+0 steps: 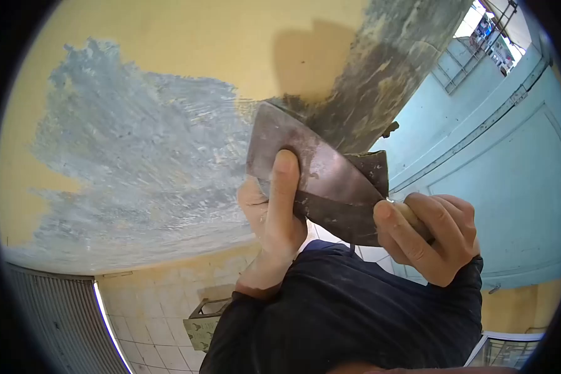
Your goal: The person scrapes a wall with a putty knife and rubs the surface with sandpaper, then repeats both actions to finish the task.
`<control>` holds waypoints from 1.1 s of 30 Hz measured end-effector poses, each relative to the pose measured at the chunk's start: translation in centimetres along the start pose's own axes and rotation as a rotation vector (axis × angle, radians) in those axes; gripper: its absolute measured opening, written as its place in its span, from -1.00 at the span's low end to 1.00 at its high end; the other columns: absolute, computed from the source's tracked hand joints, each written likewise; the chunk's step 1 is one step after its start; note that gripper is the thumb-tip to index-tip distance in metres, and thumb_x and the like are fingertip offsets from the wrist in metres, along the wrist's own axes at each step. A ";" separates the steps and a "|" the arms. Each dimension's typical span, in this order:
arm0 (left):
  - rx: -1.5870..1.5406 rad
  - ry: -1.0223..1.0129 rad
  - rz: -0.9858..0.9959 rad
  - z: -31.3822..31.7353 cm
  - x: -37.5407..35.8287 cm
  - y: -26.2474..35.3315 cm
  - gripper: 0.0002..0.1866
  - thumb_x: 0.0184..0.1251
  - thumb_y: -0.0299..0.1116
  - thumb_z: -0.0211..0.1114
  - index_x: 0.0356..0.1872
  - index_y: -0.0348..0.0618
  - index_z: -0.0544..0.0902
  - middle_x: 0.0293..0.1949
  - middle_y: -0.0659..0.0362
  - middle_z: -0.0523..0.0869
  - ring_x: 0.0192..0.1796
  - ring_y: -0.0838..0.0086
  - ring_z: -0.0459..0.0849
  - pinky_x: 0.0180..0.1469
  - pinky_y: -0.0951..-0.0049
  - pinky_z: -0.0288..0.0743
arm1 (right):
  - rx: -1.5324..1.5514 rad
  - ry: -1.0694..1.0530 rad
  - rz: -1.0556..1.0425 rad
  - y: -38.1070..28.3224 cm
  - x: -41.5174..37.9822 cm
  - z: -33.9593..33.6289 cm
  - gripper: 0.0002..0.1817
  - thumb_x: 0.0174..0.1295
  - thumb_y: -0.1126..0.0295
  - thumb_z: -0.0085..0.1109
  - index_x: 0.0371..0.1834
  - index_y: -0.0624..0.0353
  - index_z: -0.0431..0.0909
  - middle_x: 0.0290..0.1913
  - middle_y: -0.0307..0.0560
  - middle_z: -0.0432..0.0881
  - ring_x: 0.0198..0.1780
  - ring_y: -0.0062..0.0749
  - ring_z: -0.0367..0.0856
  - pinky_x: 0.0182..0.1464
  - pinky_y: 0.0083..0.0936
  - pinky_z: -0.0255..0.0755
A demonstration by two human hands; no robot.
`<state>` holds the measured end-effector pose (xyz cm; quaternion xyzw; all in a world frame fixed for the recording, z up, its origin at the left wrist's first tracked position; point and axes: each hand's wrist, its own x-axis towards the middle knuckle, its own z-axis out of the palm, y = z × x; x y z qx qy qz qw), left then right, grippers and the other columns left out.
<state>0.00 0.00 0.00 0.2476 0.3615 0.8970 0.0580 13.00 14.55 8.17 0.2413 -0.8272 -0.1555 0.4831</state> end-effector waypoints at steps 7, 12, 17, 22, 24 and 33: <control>-0.104 0.008 -0.007 0.1 0.3 -0.5 -0.64 0.71 -0.17 0.12 0.12 -0.32 0.63 -0.09 0.16 0.72 -0.10 0.52 0.69 -0.05 0.42 0.57 | 0.035 0.017 -0.047 0.7 -0.5 0.8 -0.53 -0.15 0.41 0.55 -0.05 0.23 0.85 -0.48 -0.23 0.46 -0.64 -0.72 0.35 -0.67 -0.73 0.10; -0.158 0.056 0.019 0.6 0.3 0.3 -0.66 0.71 -0.17 0.13 0.07 -0.30 0.63 -0.10 0.16 0.72 -0.12 0.54 0.69 -0.06 0.46 0.55 | 0.094 -0.016 -0.065 0.7 0.0 0.3 -0.53 -0.14 0.39 0.52 -0.04 0.23 0.85 -0.48 -0.22 0.46 -0.64 -0.74 0.32 -0.68 -0.73 0.09; -0.037 0.041 0.027 0.3 0.2 -0.2 -0.65 0.71 -0.16 0.13 0.07 -0.30 0.63 -0.13 0.14 0.73 -0.13 0.53 0.71 -0.08 0.46 0.57 | 0.072 0.004 -0.048 0.7 -0.3 0.7 -0.52 -0.11 0.40 0.51 -0.02 0.27 0.84 -0.51 -0.22 0.44 -0.65 -0.76 0.30 -0.69 -0.74 0.07; -0.110 0.103 -0.041 0.8 -0.2 0.4 -0.66 0.71 -0.16 0.13 0.02 -0.30 0.64 -0.14 0.14 0.73 -0.14 0.53 0.72 -0.08 0.47 0.57 | 0.124 0.025 -0.037 0.7 -0.6 0.5 -0.52 -0.13 0.41 0.51 -0.03 0.28 0.84 -0.51 -0.21 0.44 -0.65 -0.74 0.33 -0.70 -0.74 0.10; -0.065 0.093 0.007 0.8 -0.1 -0.4 -0.65 0.71 -0.16 0.14 0.02 -0.30 0.65 -0.13 0.14 0.74 -0.17 0.52 0.73 -0.12 0.46 0.58 | 0.115 -0.011 -0.043 0.7 -0.4 0.4 -0.51 -0.14 0.40 0.51 -0.03 0.28 0.84 -0.51 -0.20 0.44 -0.65 -0.73 0.34 -0.70 -0.74 0.11; -0.099 0.062 0.026 0.5 -0.2 -0.6 -0.69 0.70 -0.19 0.17 0.00 -0.28 0.65 -0.12 0.15 0.74 -0.13 0.55 0.71 -0.12 0.45 0.57 | 0.134 0.011 -0.043 0.7 -0.6 0.4 -0.45 -0.25 0.42 0.48 -0.03 0.29 0.84 -0.50 -0.21 0.43 -0.64 -0.74 0.33 -0.70 -0.74 0.09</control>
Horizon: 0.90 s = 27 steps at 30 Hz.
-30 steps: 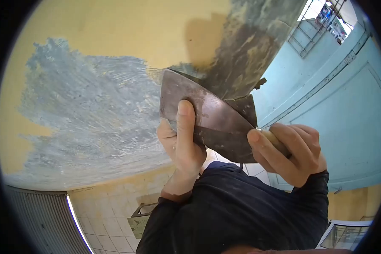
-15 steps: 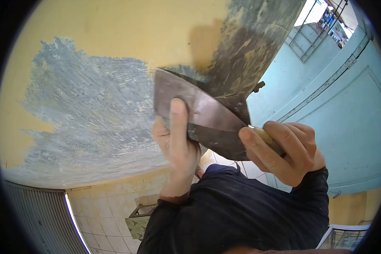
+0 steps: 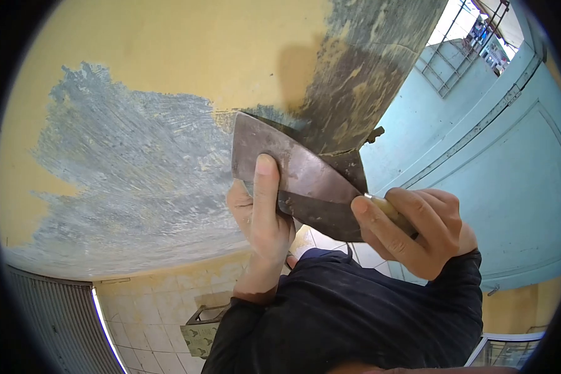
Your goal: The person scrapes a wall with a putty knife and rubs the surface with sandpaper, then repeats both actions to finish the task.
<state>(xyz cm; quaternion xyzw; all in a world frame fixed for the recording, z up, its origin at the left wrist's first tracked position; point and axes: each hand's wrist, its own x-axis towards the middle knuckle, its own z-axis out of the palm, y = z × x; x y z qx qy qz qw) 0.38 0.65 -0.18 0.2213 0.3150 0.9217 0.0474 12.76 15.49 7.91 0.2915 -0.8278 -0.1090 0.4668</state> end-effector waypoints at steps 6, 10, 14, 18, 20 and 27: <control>-0.009 0.057 0.014 0.4 -0.1 -0.6 -0.69 0.71 -0.19 0.14 0.02 -0.29 0.64 -0.12 0.15 0.73 -0.13 0.53 0.71 -0.09 0.45 0.57 | 0.015 0.038 -0.029 0.6 -0.4 0.4 -0.50 -0.17 0.46 0.49 -0.03 0.33 0.83 -0.48 -0.19 0.42 -0.63 -0.75 0.33 -0.70 -0.75 0.11; -0.025 0.059 0.031 0.7 0.0 0.0 -0.68 0.71 -0.19 0.14 0.02 -0.30 0.64 -0.13 0.14 0.73 -0.12 0.51 0.72 -0.09 0.44 0.57 | -0.025 -0.022 0.010 0.3 -0.5 0.1 -0.48 -0.20 0.57 0.50 -0.01 0.20 0.85 -0.54 -0.28 0.47 -0.60 -0.64 0.43 -0.51 -0.74 0.25; -0.038 0.067 0.042 0.2 0.4 0.1 -0.67 0.71 -0.19 0.15 0.03 -0.31 0.64 -0.10 0.12 0.73 -0.10 0.50 0.72 -0.06 0.44 0.58 | -0.017 -0.006 -0.024 0.6 0.2 0.5 -0.48 -0.20 0.56 0.52 -0.01 0.22 0.84 -0.53 -0.27 0.46 -0.61 -0.64 0.43 -0.57 -0.74 0.22; -0.008 0.078 0.036 0.7 0.2 0.7 -0.69 0.69 -0.21 0.17 0.02 -0.31 0.65 -0.08 0.09 0.73 -0.10 0.49 0.73 -0.05 0.42 0.58 | 0.008 0.001 -0.008 0.6 0.1 0.5 -0.48 -0.19 0.55 0.53 0.00 0.21 0.84 -0.53 -0.28 0.47 -0.61 -0.65 0.43 -0.55 -0.73 0.20; 0.017 0.096 0.049 0.8 0.4 0.6 -0.69 0.69 -0.21 0.18 0.04 -0.31 0.65 -0.07 0.08 0.73 -0.10 0.48 0.73 -0.06 0.41 0.59 | 0.034 -0.021 0.028 0.7 -0.3 0.3 -0.48 -0.19 0.55 0.53 0.00 0.20 0.84 -0.53 -0.27 0.47 -0.62 -0.65 0.42 -0.56 -0.74 0.19; -0.025 0.077 0.045 1.0 0.3 0.5 -0.69 0.68 -0.24 0.19 0.06 -0.33 0.66 -0.06 0.10 0.74 -0.08 0.50 0.71 -0.02 0.44 0.56 | 0.010 0.066 -0.079 1.0 0.2 0.9 -0.51 -0.08 0.45 0.47 0.03 0.34 0.81 -0.49 -0.20 0.45 -0.63 -0.74 0.36 -0.71 -0.73 0.17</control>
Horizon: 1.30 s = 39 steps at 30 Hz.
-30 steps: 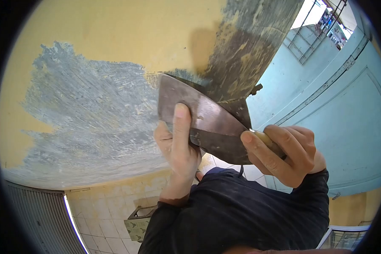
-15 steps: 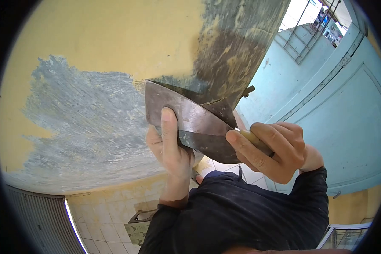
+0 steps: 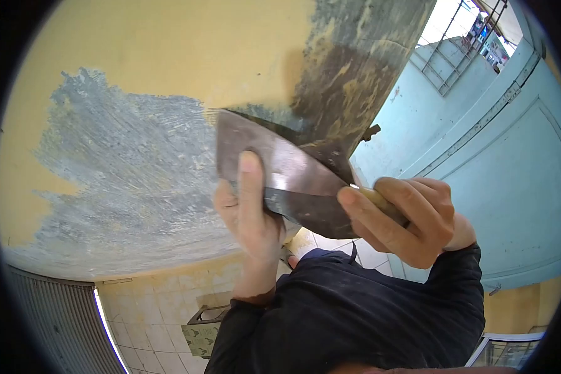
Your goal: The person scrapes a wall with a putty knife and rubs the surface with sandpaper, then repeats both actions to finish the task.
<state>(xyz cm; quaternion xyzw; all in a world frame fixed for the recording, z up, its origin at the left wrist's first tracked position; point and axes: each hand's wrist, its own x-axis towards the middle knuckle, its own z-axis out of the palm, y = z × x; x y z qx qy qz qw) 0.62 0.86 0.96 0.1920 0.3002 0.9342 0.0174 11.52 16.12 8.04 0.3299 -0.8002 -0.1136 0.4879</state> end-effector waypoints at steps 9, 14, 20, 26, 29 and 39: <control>0.008 -0.023 0.007 -0.6 0.3 -0.3 -0.66 0.68 -0.21 0.18 0.09 -0.36 0.65 -0.08 0.11 0.74 -0.12 0.50 0.71 -0.06 0.45 0.56 | 0.007 0.000 0.055 -0.4 -0.2 -0.2 -0.50 -0.09 0.47 0.48 0.03 0.33 0.81 -0.51 -0.21 0.44 -0.62 -0.73 0.40 -0.70 -0.73 0.20; -0.013 -0.043 0.034 -1.4 0.7 0.2 -0.65 0.68 -0.20 0.19 0.10 -0.36 0.64 -0.11 0.11 0.73 -0.13 0.47 0.73 -0.05 0.43 0.59 | -0.001 -0.069 0.105 -0.7 0.6 -0.1 -0.48 -0.19 0.60 0.51 0.00 0.22 0.83 -0.52 -0.27 0.49 -0.63 -0.68 0.42 -0.61 -0.73 0.15; 0.096 0.048 0.017 -0.8 0.5 -0.2 -0.64 0.68 -0.18 0.18 0.05 -0.35 0.65 -0.13 0.12 0.74 -0.16 0.47 0.73 -0.09 0.42 0.59 | 0.018 -0.085 0.120 -0.9 -0.3 -0.4 -0.51 -0.11 0.59 0.50 0.02 0.23 0.82 -0.50 -0.28 0.50 -0.62 -0.67 0.42 -0.61 -0.73 0.20; 0.031 0.021 0.009 -0.5 0.5 0.2 -0.64 0.70 -0.19 0.14 0.08 -0.36 0.65 -0.09 0.09 0.74 -0.10 0.47 0.73 -0.05 0.43 0.58 | -0.003 -0.068 0.100 -0.8 -0.2 -0.6 -0.50 -0.12 0.59 0.50 0.03 0.24 0.82 -0.50 -0.26 0.50 -0.64 -0.66 0.41 -0.64 -0.72 0.21; 0.074 -0.040 0.030 -1.0 0.5 -0.5 -0.65 0.70 -0.20 0.15 0.09 -0.35 0.65 -0.09 0.08 0.74 -0.08 0.46 0.74 -0.03 0.42 0.59 | -0.018 -0.027 0.089 -0.5 -0.3 0.2 -0.48 -0.14 0.59 0.50 0.03 0.23 0.82 -0.51 -0.28 0.49 -0.63 -0.66 0.41 -0.62 -0.73 0.19; 0.060 0.062 0.038 -0.2 0.8 -0.1 -0.69 0.69 -0.19 0.18 -0.01 -0.29 0.66 -0.15 0.12 0.74 -0.17 0.47 0.74 -0.12 0.42 0.61 | -0.041 -0.056 0.121 -1.1 0.1 -0.2 -0.50 -0.20 0.55 0.55 -0.03 0.23 0.85 -0.51 -0.31 0.48 -0.55 -0.65 0.47 -0.50 -0.72 0.24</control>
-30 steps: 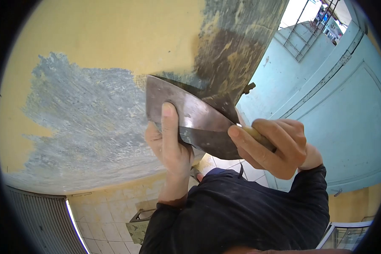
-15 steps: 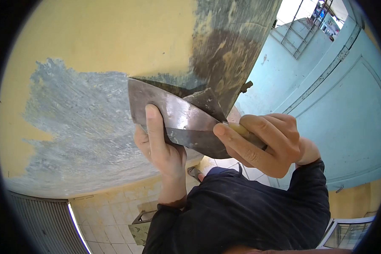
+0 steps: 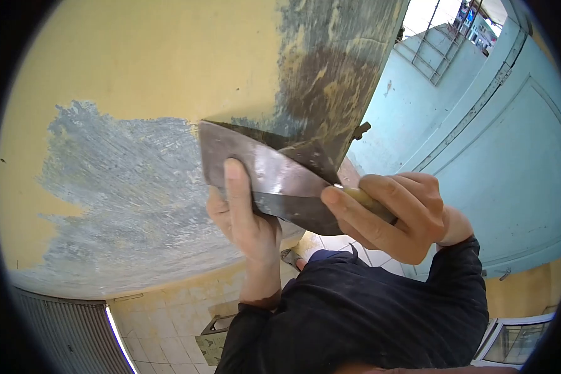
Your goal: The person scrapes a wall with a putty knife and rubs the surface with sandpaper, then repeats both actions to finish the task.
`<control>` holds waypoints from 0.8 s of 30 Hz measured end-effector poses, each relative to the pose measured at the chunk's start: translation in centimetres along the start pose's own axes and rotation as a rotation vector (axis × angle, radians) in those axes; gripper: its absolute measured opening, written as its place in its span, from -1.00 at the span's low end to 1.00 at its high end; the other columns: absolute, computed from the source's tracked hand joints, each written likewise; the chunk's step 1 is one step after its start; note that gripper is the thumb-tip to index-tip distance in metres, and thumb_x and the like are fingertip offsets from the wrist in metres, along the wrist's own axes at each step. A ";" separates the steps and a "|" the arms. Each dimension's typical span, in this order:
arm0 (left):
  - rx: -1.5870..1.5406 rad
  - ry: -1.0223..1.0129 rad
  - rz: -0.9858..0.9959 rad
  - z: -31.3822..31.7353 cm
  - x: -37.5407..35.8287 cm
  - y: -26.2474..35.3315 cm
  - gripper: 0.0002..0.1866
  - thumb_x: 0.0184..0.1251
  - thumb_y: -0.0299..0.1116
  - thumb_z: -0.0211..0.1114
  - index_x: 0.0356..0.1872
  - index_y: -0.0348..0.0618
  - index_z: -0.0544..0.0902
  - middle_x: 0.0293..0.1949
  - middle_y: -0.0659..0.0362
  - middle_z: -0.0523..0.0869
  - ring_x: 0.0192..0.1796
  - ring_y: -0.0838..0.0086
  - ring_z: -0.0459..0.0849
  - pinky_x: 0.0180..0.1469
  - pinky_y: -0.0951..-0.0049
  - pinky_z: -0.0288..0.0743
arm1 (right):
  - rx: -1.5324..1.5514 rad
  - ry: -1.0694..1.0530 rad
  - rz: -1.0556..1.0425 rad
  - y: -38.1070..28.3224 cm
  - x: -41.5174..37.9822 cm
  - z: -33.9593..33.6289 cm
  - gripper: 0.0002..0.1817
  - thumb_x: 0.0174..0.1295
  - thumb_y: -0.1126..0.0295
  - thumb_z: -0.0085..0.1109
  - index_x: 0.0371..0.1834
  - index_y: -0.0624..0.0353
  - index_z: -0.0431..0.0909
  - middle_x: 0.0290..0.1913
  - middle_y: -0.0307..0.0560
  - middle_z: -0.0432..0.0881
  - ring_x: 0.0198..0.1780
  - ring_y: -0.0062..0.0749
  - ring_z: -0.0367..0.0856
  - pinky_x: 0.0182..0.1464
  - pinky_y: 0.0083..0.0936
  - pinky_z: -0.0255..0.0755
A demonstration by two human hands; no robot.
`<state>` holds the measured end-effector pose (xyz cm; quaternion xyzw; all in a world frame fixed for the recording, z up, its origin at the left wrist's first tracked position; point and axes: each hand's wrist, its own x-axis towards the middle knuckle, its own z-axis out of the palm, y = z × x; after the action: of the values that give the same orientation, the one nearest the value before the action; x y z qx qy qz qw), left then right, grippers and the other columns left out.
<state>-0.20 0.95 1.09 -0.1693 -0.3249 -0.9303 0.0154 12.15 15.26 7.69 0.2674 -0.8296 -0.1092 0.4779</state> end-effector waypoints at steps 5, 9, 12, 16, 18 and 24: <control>-0.002 0.018 -0.015 0.2 -0.4 0.2 -0.67 0.69 -0.16 0.17 0.01 -0.30 0.65 -0.16 0.11 0.73 -0.16 0.47 0.73 -0.10 0.43 0.59 | 0.032 0.009 0.014 -0.1 -0.4 0.1 -0.49 -0.21 0.56 0.54 -0.03 0.22 0.85 -0.51 -0.30 0.49 -0.56 -0.65 0.46 -0.50 -0.73 0.25; -0.001 -0.012 0.002 -0.8 0.2 0.2 -0.62 0.70 -0.14 0.15 0.05 -0.34 0.64 -0.11 0.10 0.73 -0.14 0.46 0.73 -0.07 0.41 0.59 | 0.037 -0.002 0.020 -0.2 0.5 0.5 -0.47 -0.20 0.57 0.53 0.00 0.22 0.84 -0.50 -0.30 0.48 -0.56 -0.65 0.46 -0.49 -0.74 0.28; 0.012 -0.029 0.010 -0.5 0.1 0.6 -0.62 0.70 -0.15 0.15 0.06 -0.34 0.64 -0.10 0.10 0.73 -0.13 0.46 0.73 -0.06 0.41 0.58 | 0.023 -0.043 -0.001 0.0 0.4 0.0 -0.45 -0.20 0.59 0.52 0.03 0.22 0.83 -0.50 -0.30 0.48 -0.57 -0.65 0.45 -0.49 -0.73 0.28; 0.026 -0.016 0.021 0.0 -0.1 0.1 -0.64 0.70 -0.19 0.15 0.09 -0.35 0.64 -0.07 0.10 0.73 -0.09 0.47 0.73 -0.03 0.43 0.58 | 0.073 -0.026 0.053 -0.2 0.0 0.1 -0.45 -0.17 0.60 0.51 0.05 0.21 0.82 -0.49 -0.31 0.48 -0.58 -0.65 0.44 -0.49 -0.71 0.26; 0.016 -0.045 -0.002 -0.6 0.2 0.7 -0.65 0.70 -0.21 0.15 0.09 -0.36 0.63 -0.09 0.11 0.73 -0.11 0.49 0.72 -0.04 0.44 0.57 | 0.041 -0.026 0.024 -0.2 0.6 0.2 -0.46 -0.16 0.61 0.51 0.04 0.22 0.82 -0.50 -0.31 0.47 -0.60 -0.65 0.43 -0.52 -0.72 0.25; -0.004 0.011 0.015 0.2 0.3 0.6 -0.67 0.68 -0.21 0.18 0.00 -0.34 0.67 -0.19 0.12 0.74 -0.19 0.50 0.73 -0.13 0.42 0.58 | 0.074 0.019 -0.008 0.2 0.4 0.3 -0.54 -0.05 0.53 0.49 0.03 0.31 0.81 -0.49 -0.21 0.49 -0.62 -0.68 0.45 -0.66 -0.72 0.28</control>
<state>-0.31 0.64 1.67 -0.1665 -0.3217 -0.9318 0.0239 11.66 15.18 7.95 0.2891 -0.8274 -0.0779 0.4752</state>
